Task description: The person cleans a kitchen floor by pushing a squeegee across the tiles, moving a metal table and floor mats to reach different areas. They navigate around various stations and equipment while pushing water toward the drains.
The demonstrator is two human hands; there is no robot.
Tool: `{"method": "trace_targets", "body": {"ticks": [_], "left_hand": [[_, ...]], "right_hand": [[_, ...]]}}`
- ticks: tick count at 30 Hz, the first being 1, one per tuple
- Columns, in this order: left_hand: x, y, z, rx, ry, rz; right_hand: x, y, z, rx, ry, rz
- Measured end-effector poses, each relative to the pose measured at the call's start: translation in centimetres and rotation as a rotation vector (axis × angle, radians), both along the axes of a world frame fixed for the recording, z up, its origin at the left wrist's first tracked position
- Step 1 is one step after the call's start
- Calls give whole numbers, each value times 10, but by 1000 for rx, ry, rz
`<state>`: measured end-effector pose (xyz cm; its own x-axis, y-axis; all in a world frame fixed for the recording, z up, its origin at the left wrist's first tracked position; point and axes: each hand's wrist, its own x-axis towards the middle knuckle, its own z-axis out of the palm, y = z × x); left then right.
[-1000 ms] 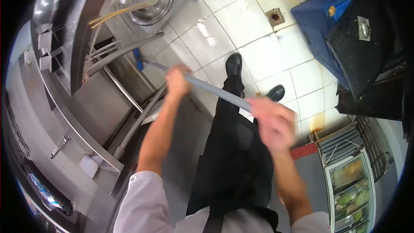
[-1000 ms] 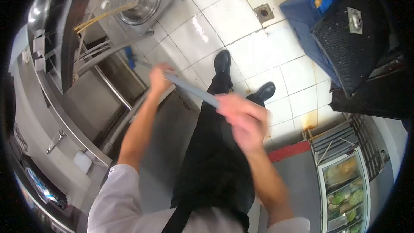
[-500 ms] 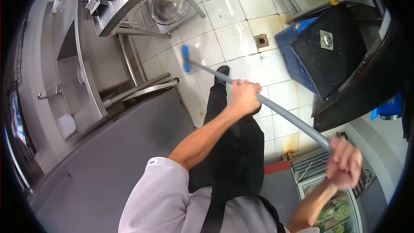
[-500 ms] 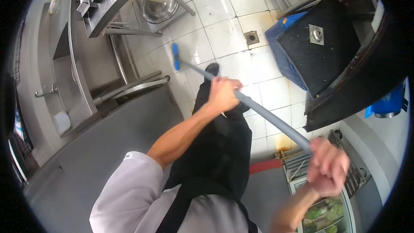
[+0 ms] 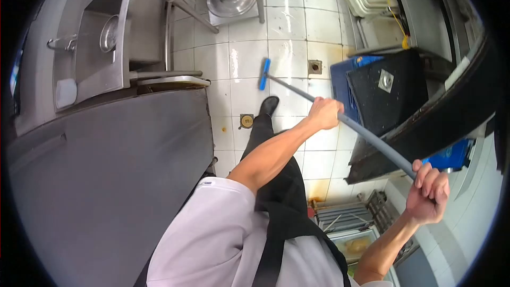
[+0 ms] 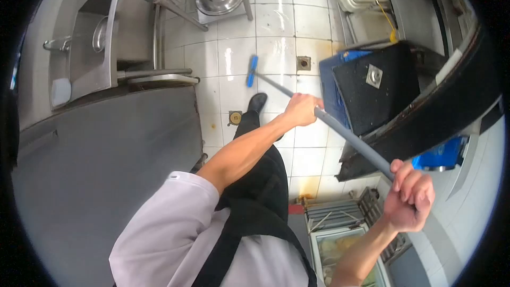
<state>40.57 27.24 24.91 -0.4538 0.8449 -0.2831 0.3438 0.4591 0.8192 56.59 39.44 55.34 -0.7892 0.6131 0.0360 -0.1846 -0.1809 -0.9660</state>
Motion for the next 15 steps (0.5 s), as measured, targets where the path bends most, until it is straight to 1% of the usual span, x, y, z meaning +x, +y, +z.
{"method": "trace_targets", "body": {"ticks": [1,2,3,4,5,6,7,8,11,12,13,14,15], "left_hand": [[-6,-13,6,-15,25,5],[-12,-33,10,-30,40,1],[-14,-56,1,-75,60,51],[-27,-81,18,-201,47,77],[-28,-108,-13,-178,88,131],[-34,-131,-24,-259,77,220],[-34,-149,-62,-246,117,277],[-38,-157,-78,-209,80,296],[-53,-116,-63,-63,123,298],[-60,-94,-48,-34,52,281],[-57,-65,-52,47,38,315],[-60,-35,-45,65,58,283],[-61,-10,-41,104,20,279]], "right_hand": [[-8,-1,5,2,-5,36],[-19,-5,3,-31,6,9],[-32,-10,-5,-99,-1,13],[-45,-16,-17,-159,-7,10],[-57,-26,-38,-136,-91,-44],[-68,-40,-65,-118,-138,-60],[-91,-59,-83,-179,-75,-11],[-103,-70,-94,-216,-48,77],[-128,-47,-56,-168,-109,41],[-133,-37,-42,-100,-97,57],[-141,-24,-25,-111,-84,27],[-147,-10,-10,-73,-89,19],[-151,3,3,-40,-98,12]]}}
